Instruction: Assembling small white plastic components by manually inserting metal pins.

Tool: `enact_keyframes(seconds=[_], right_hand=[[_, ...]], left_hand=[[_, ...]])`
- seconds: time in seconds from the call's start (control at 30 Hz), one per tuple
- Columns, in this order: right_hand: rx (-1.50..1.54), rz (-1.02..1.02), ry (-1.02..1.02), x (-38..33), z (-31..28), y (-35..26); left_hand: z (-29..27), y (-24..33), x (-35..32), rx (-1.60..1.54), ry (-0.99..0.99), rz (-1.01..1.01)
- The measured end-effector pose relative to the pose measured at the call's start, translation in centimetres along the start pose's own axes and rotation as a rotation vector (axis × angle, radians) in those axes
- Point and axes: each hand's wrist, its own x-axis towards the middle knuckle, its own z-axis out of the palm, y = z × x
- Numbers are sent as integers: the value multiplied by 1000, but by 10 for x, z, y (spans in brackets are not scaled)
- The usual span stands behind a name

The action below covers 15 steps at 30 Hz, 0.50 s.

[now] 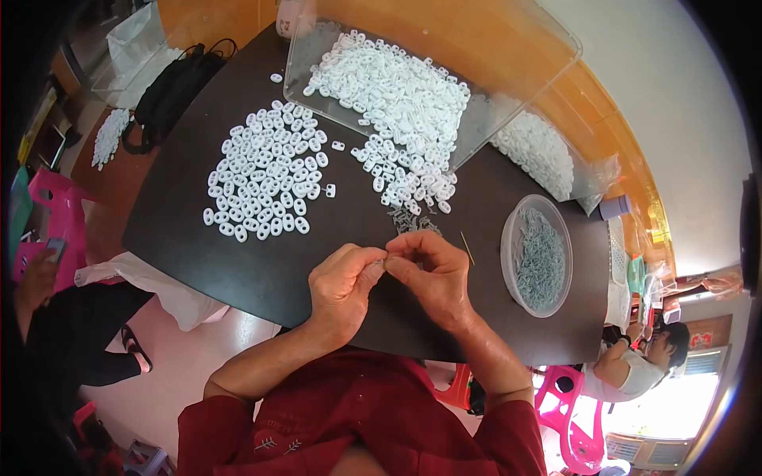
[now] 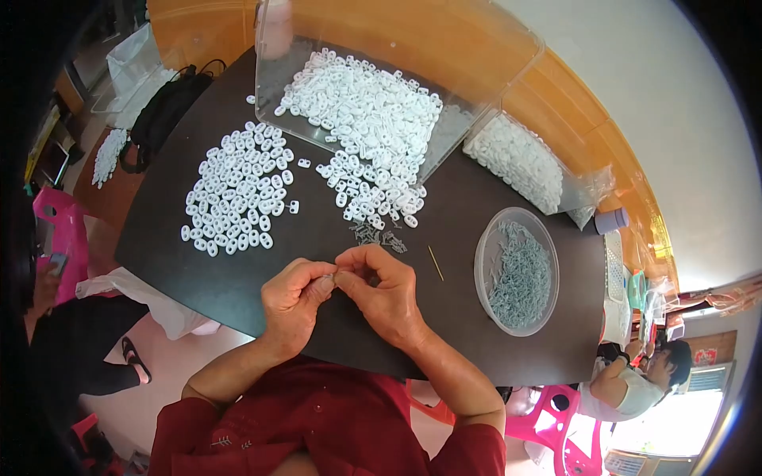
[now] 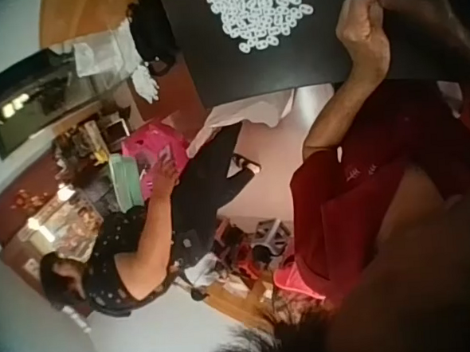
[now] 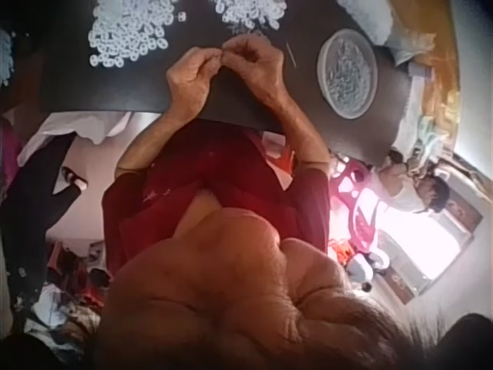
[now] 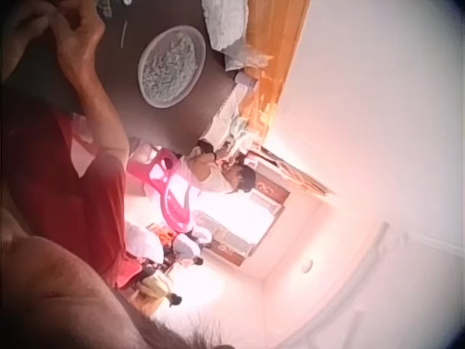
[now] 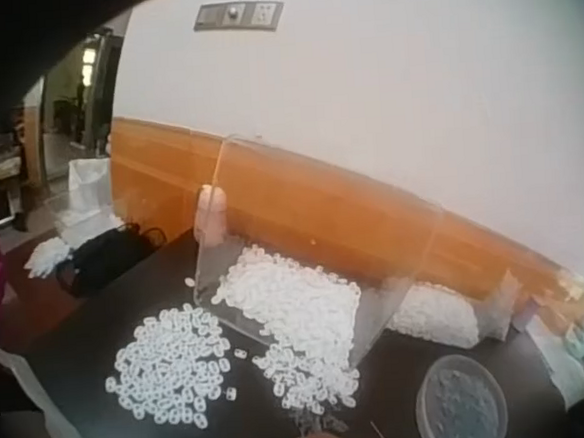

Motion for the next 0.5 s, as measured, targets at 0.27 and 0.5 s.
enact_keyframes(seconds=[0.27,0.5], right_hand=[[139,-59,21,-6,-2,3],[-93,-72,29,-7,0,5]], left_hand=[[5,7,-1,-100,12,-7],[6,-2,-7,-264,41,-123]])
